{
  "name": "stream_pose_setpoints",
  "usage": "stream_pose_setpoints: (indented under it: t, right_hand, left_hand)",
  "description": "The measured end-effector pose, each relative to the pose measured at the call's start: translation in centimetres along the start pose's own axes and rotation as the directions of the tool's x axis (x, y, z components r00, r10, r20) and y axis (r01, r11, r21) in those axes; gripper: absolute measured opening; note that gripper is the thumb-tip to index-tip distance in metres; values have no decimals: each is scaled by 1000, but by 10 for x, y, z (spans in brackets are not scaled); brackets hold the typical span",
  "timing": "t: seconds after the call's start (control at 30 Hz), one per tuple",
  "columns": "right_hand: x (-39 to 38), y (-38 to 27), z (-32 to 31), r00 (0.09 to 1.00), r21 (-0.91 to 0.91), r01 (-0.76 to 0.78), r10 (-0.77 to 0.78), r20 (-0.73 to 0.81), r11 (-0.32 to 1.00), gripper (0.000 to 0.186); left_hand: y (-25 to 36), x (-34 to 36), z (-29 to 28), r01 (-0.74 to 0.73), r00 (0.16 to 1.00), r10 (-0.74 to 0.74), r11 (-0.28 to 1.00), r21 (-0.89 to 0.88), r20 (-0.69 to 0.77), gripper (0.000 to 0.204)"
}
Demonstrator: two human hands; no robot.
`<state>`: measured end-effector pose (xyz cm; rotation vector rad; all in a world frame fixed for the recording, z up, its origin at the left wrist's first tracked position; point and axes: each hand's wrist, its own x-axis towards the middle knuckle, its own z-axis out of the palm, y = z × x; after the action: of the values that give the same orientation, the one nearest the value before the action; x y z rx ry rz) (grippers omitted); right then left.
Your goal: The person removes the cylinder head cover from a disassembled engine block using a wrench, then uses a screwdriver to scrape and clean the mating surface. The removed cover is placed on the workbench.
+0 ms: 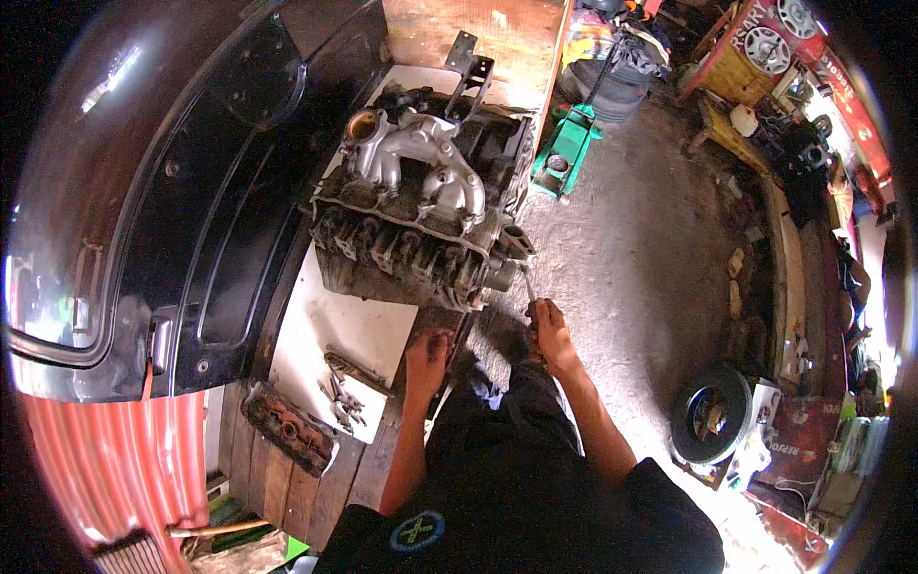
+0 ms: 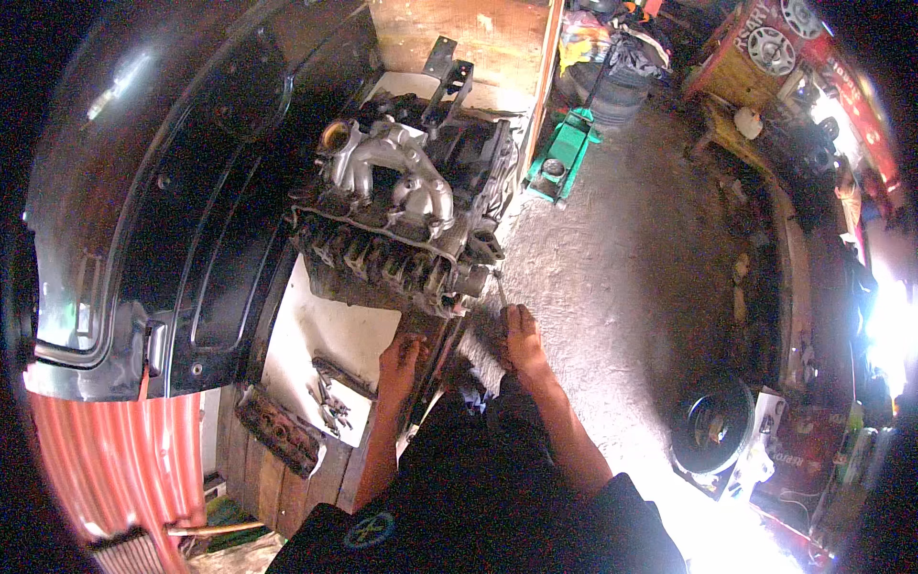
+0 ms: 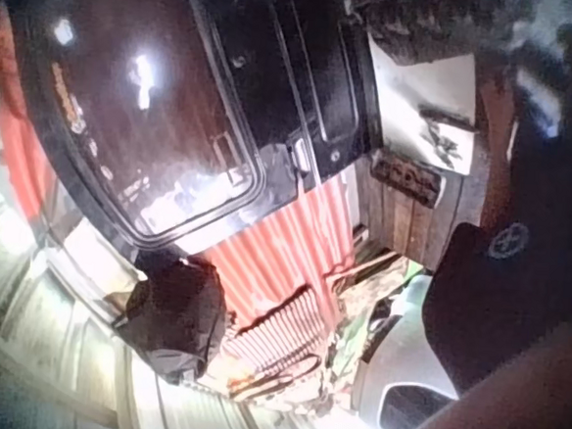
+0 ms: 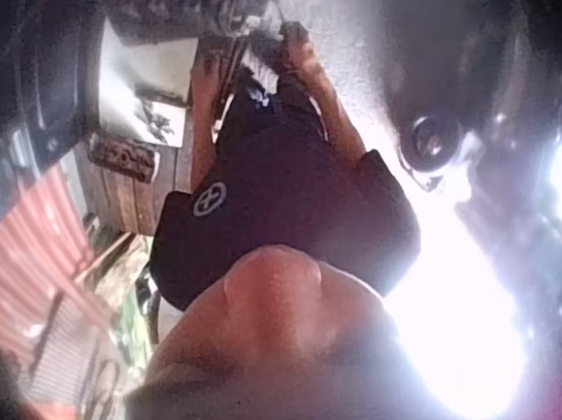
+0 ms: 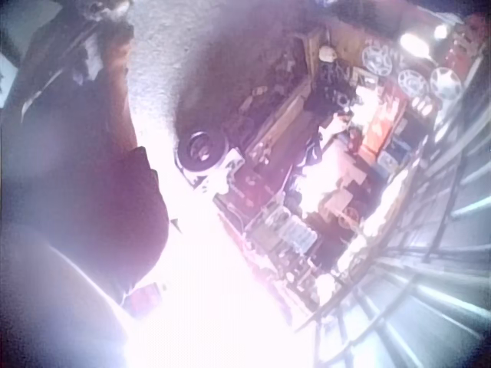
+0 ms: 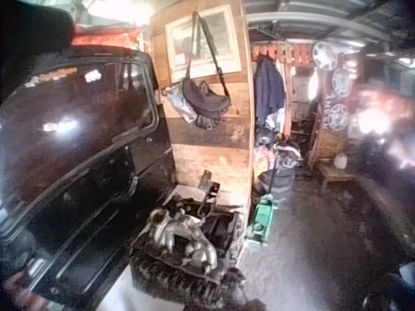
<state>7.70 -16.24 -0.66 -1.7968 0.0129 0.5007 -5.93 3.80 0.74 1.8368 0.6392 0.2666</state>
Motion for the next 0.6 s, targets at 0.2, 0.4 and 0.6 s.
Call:
stream_pose_setpoints:
  t: [0.2,0.4,0.6]
  right_hand:
    - [-35,-30,-4,996,-120,85,-86,2,989,35]
    - [3,-11,-2,784,-624,600,-525,332,501,55]
    - [-1,-44,-15,839,-689,525,-436,324,499,26]
  left_hand:
    - [5,13,4,55,997,-54,998,-25,46,16]
    - [-3,20,8,-31,998,37,992,-124,46,14]
    - [-6,20,5,-18,998,24,994,-105,63,14]
